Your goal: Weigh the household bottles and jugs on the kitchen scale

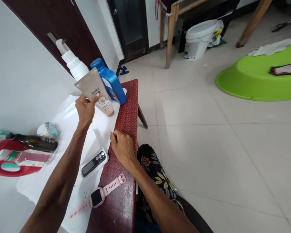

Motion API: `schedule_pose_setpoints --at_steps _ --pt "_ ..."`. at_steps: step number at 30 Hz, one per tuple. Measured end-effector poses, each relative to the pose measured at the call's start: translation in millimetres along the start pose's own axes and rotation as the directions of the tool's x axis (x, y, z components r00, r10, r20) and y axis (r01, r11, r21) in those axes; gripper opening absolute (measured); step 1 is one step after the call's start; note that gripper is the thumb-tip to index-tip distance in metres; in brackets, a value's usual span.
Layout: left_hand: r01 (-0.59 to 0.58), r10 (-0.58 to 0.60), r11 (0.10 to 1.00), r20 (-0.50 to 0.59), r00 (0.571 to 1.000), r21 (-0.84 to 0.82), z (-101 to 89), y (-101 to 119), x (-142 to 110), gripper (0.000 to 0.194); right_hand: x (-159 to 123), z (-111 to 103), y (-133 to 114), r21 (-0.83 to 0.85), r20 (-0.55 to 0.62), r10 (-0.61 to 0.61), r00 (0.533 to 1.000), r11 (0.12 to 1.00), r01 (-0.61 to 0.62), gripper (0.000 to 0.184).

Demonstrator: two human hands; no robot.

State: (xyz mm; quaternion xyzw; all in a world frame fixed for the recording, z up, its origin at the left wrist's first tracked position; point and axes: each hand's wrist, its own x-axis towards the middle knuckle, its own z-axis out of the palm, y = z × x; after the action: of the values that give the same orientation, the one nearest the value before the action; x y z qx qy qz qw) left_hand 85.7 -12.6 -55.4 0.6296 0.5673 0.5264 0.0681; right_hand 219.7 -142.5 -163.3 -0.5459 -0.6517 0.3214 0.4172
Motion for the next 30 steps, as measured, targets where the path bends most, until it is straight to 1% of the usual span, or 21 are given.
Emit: schedule_pose_setpoints --at_steps 2,5,7,9,10,12,14,16,19,22,26,30 --pt "-0.034 0.032 0.997 -0.032 0.999 -0.067 -23.1 6 -4 0.034 0 0 0 0.003 -0.006 -0.003 1.000 1.000 0.003 0.033" --pt "-0.065 0.055 0.992 -0.090 0.994 -0.106 -72.1 18 -18 0.031 -1 -1 -1 0.009 -0.008 -0.013 1.000 1.000 0.013 0.034" --pt "-0.072 0.066 0.996 -0.114 0.991 -0.056 -106.3 25 -34 0.030 -1 -2 -1 0.013 -0.006 -0.013 1.000 1.000 0.013 0.035" --pt "-0.068 0.067 0.998 -0.130 0.989 -0.005 -135.1 27 -54 0.028 -1 -2 -2 0.017 -0.007 -0.009 1.000 1.000 0.009 0.035" --pt "-0.059 0.060 0.998 -0.134 0.989 0.012 -146.4 26 -64 0.027 -1 -2 -2 0.019 -0.009 -0.009 1.000 1.000 0.010 0.035" --pt "-0.039 0.046 0.998 -0.147 0.988 0.048 -162.4 21 -83 0.026 -1 -2 -3 0.017 -0.015 -0.014 1.000 1.000 0.014 0.036" --pt "-0.022 0.036 0.996 -0.162 0.986 0.083 -170.5 15 -98 0.025 -2 -1 -3 0.010 -0.019 -0.018 1.000 1.000 0.018 0.036" --pt "-0.008 0.025 0.996 -0.180 0.983 0.092 -172.9 11 -106 0.024 -3 -1 -3 0.007 -0.021 -0.021 1.000 1.000 0.021 0.037" --pt "0.022 -0.013 0.999 -0.184 0.983 0.045 -171.4 10 -111 0.025 -4 -1 -2 0.009 -0.031 -0.025 0.999 1.000 0.026 0.039" --pt "0.054 -0.055 0.999 -0.147 0.988 -0.006 -169.3 12 -112 0.029 -4 -1 -2 0.005 -0.040 -0.013 0.999 1.000 0.013 0.037" --pt "0.101 -0.096 0.994 -0.122 0.988 0.039 -169.2 15 -118 0.040 -4 0 -2 0.007 -0.045 -0.004 0.999 1.000 0.004 0.038" --pt "0.104 -0.097 0.993 -0.126 0.987 0.048 -171.8 17 -125 0.048 -4 1 -2 0.007 -0.054 -0.001 0.999 1.000 0.001 0.037"
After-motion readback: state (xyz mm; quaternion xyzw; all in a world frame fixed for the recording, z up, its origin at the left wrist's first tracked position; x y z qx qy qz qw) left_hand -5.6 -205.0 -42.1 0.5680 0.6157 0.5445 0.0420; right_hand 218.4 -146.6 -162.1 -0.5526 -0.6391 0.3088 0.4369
